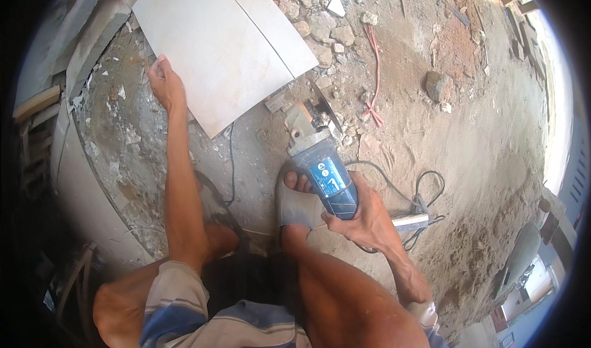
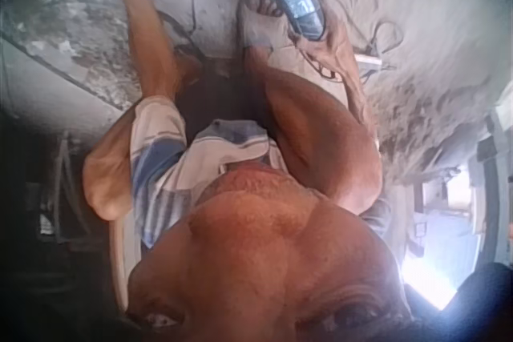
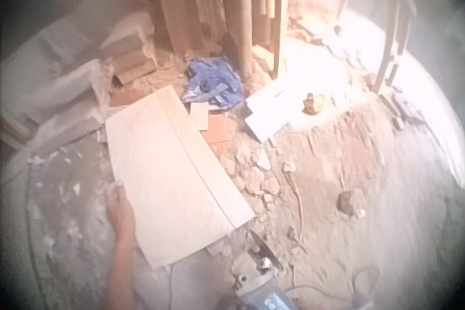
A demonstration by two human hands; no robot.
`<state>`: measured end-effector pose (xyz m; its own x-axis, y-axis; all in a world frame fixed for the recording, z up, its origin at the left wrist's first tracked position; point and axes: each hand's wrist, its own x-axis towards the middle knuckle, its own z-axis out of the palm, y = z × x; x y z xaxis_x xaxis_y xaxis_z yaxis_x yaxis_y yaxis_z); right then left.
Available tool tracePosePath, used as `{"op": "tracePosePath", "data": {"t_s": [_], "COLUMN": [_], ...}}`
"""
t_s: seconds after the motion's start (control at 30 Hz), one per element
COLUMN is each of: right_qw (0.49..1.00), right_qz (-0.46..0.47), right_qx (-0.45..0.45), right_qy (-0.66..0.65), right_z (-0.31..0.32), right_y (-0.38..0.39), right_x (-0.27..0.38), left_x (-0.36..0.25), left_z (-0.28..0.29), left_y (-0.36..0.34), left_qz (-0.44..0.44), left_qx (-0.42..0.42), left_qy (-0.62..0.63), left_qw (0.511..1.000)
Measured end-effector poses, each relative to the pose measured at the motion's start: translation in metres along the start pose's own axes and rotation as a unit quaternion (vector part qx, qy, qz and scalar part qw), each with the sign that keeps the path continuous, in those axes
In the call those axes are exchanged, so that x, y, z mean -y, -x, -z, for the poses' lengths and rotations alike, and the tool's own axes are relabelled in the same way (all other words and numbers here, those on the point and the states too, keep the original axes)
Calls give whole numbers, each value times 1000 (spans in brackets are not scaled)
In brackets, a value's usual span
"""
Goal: The person measures a tile with a tape measure, marks it with a pencil, and then cuts along the marked line using an angle grinder.
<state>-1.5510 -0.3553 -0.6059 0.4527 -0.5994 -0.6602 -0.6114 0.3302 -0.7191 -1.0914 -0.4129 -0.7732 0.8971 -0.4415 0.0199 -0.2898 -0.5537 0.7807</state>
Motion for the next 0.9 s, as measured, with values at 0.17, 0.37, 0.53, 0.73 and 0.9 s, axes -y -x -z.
{"op": "tracePosePath", "data": {"t_s": [0.17, 0.37, 0.53, 0.73, 0.9], "right_qw": [998, 992, 992, 988, 982], "right_qz": [-24, -17, 18, 114, 184], "right_qx": [-50, -100, -96, -91, -33], "right_qy": [4, -81, -81, -46, -9], "right_z": [7, 12, 12, 0, -19], "right_y": [5, -10, -30, -94, -184], "right_x": [21, 49, 71, 111, 167], "left_x": [-6, -12, -1, -13, -5], "left_z": [-4, -1, 12, 12, -4], "left_y": [-34, -15, -4, 4, -3], "left_qz": [-27, -29, -32, 24, -100], "left_qx": [-15, 21, 9, 53, -74], "left_qy": [-58, -15, -46, -33, -189], "left_qw": [998, 999, 998, 998, 974]}}
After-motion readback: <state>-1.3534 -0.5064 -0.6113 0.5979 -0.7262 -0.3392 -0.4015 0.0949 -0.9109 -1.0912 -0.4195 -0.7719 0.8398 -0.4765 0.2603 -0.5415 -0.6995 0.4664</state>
